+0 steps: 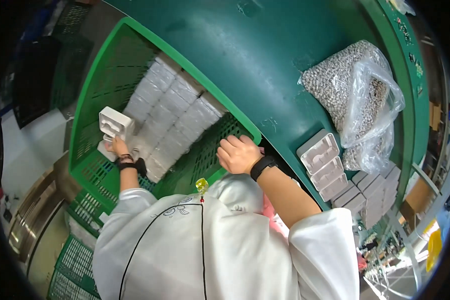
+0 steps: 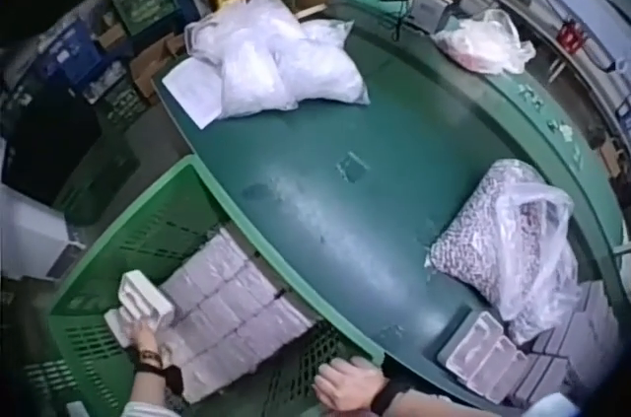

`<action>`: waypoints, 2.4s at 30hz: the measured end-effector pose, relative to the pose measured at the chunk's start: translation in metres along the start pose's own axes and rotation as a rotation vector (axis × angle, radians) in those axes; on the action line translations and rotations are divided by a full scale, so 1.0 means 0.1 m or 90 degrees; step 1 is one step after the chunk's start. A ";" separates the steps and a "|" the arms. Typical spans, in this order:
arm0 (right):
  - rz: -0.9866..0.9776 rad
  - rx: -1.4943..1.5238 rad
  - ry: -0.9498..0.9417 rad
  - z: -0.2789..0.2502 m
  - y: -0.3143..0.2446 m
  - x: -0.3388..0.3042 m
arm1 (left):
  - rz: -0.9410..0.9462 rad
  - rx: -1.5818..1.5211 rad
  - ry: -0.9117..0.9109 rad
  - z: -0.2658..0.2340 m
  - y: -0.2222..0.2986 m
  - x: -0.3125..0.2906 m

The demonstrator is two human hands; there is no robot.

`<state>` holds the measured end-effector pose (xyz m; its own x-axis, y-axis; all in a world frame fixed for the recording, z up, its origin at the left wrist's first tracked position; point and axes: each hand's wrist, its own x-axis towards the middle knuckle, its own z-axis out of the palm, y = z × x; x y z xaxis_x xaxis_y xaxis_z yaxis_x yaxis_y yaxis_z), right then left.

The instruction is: The person picks up small white components from a bag and inserts them into plastic housings by hand. They then stack the completed housings together and place them into a green plastic crate.

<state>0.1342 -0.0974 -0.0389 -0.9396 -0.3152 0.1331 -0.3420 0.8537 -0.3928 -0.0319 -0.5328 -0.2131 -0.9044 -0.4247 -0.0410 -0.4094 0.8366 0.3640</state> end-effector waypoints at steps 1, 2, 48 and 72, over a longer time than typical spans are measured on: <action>-0.010 0.002 0.009 0.00 -0.01 0.00 | 0.069 -0.078 0.142 -0.12 0.16 -0.18; -0.013 -0.002 0.018 0.02 0.00 0.00 | 0.075 -0.191 0.133 -0.27 0.44 -0.36; 0.709 0.093 0.424 -0.88 0.76 -2.11 | 1.275 0.091 -0.238 0.08 4.92 -2.55; 1.115 -0.089 0.137 -0.73 0.48 -2.85 | 0.730 0.107 -0.516 -0.04 4.31 -2.64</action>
<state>0.3851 0.0640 -0.0295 -0.1513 0.9662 -0.2085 0.9844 0.1281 -0.1208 0.0309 -0.0616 -0.0416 -0.5341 0.7743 -0.3393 0.6317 0.6323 0.4485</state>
